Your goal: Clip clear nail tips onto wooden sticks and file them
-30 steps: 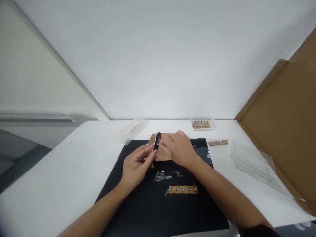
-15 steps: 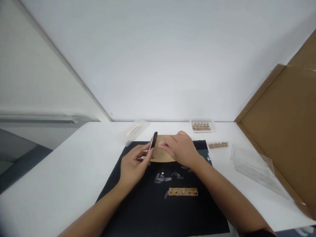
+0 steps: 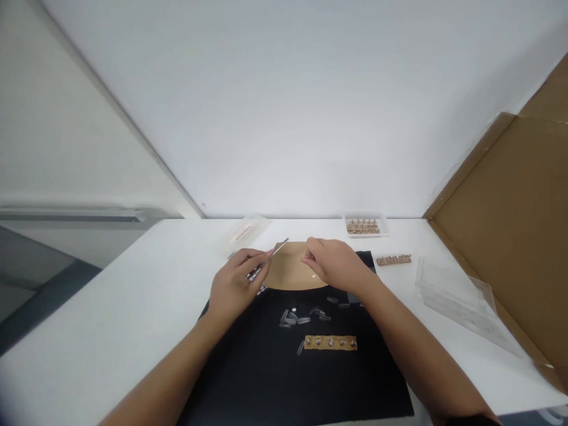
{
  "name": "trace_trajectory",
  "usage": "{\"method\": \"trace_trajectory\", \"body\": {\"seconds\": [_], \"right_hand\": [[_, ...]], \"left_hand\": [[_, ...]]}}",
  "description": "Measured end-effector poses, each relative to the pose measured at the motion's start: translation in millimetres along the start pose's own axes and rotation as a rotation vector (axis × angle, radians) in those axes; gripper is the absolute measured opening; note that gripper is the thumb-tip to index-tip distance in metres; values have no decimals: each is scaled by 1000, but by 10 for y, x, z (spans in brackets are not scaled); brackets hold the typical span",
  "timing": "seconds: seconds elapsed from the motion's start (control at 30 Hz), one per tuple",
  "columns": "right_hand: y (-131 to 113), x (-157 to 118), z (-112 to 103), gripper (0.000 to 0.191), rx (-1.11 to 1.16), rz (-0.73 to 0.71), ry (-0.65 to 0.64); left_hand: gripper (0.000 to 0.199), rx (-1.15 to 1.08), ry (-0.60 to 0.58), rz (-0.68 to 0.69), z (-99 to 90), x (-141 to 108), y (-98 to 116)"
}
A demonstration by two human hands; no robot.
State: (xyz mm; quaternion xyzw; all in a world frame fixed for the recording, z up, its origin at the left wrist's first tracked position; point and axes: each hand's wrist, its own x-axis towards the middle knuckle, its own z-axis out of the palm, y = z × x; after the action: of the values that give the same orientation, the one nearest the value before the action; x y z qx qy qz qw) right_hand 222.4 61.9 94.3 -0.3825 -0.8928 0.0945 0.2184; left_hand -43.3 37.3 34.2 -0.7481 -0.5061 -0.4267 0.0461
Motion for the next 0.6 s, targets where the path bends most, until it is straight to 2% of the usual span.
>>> {"method": "trace_trajectory", "body": {"seconds": [0.13, 0.27, 0.33, 0.5, 0.6], "right_hand": [[-9, -17, 19, 9, -33, 2, -76], [-3, -13, 15, 11, -23, 4, -91], [7, -16, -4, 15, -25, 19, -115], [8, -45, -63, 24, -5, 41, -207], [-30, -57, -101, 25, 22, 39, -216]], "left_hand": [[23, -45, 4, 6, 3, 4, 26], [25, -45, -32, 0, 10, -1, 40], [26, 9, -48, -71, 6, -3, 32], [29, 229, -15, -348, -62, 31, 7], [31, 399, -94, -452, -132, 70, -13]]}}
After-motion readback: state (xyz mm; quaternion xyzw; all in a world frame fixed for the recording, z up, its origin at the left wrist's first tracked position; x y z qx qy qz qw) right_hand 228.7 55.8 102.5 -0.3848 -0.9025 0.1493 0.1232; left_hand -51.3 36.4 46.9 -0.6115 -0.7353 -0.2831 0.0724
